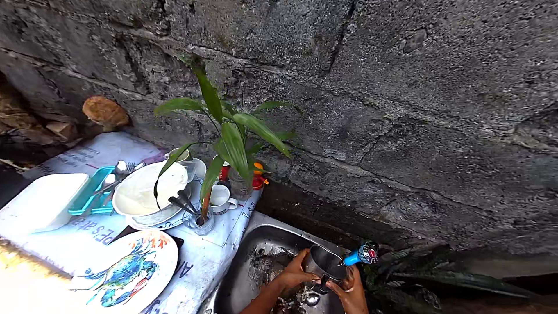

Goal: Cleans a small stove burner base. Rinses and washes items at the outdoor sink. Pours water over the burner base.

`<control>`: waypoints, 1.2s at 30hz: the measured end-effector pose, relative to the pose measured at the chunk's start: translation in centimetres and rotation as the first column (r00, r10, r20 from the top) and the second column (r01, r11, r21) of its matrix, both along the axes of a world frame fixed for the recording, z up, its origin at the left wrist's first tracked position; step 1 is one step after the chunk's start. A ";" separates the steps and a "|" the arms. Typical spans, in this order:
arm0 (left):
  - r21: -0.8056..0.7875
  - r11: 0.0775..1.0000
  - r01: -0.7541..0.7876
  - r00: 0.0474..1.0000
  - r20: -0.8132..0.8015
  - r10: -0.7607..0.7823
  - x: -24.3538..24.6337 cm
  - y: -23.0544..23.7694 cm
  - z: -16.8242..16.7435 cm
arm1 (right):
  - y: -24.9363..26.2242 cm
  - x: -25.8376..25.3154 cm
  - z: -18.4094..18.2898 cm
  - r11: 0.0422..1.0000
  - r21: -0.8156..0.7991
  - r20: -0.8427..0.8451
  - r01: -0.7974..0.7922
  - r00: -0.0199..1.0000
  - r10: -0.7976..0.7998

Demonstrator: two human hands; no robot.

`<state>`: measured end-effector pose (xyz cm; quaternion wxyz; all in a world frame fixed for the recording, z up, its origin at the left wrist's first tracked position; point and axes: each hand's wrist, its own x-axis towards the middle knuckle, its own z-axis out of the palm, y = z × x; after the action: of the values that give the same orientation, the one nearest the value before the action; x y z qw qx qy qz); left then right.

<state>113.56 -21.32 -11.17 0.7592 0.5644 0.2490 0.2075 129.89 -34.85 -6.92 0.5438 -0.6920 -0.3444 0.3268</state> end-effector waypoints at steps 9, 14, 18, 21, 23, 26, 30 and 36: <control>0.287 0.876 -0.388 0.910 -0.034 0.414 2.4 -3.7 -1.8 | 0.2 -4.5 -2.2 0.955 0.019 -0.005 0.297 0.955 -0.297; 0.318 0.835 -0.449 0.866 -0.074 0.494 2.7 -3.8 -1.4 | 0.0 -4.5 -1.1 0.990 -0.029 0.146 0.139 0.980 -0.133; 0.450 0.808 -0.381 0.891 -0.053 0.450 2.8 -4.2 -1.6 | 0.4 -5.4 -0.5 0.968 -0.025 -0.009 0.249 0.968 -0.249; 0.435 0.806 -0.400 0.884 -0.048 0.465 2.9 -5.2 -1.8 | 0.1 -4.6 -0.2 0.959 -0.106 0.014 0.264 0.965 -0.264; 0.403 0.819 -0.408 0.884 -0.049 0.465 2.6 -5.3 -2.1 | -0.4 -3.3 0.0 0.978 -0.111 -0.001 0.179 0.984 -0.180; 0.399 0.837 -0.375 0.910 -0.011 0.414 2.0 -5.1 -2.0 | -1.0 -1.6 -0.1 0.994 -0.031 -0.139 0.107 0.984 -0.110; 0.429 0.867 -0.254 0.955 -0.032 0.296 1.2 -3.8 -2.2 | -1.5 -1.6 1.1 0.979 -0.197 -0.296 0.047 0.950 -0.105; 0.601 0.779 -0.180 0.965 -0.044 0.258 0.8 -1.7 7.7 | -1.9 -2.9 0.9 0.936 -0.292 -0.345 0.199 0.890 -0.297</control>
<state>114.31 -22.99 -3.43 0.4988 0.7518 0.2824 0.3261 127.01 -36.72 -6.02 0.5471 -0.7155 -0.0957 0.4238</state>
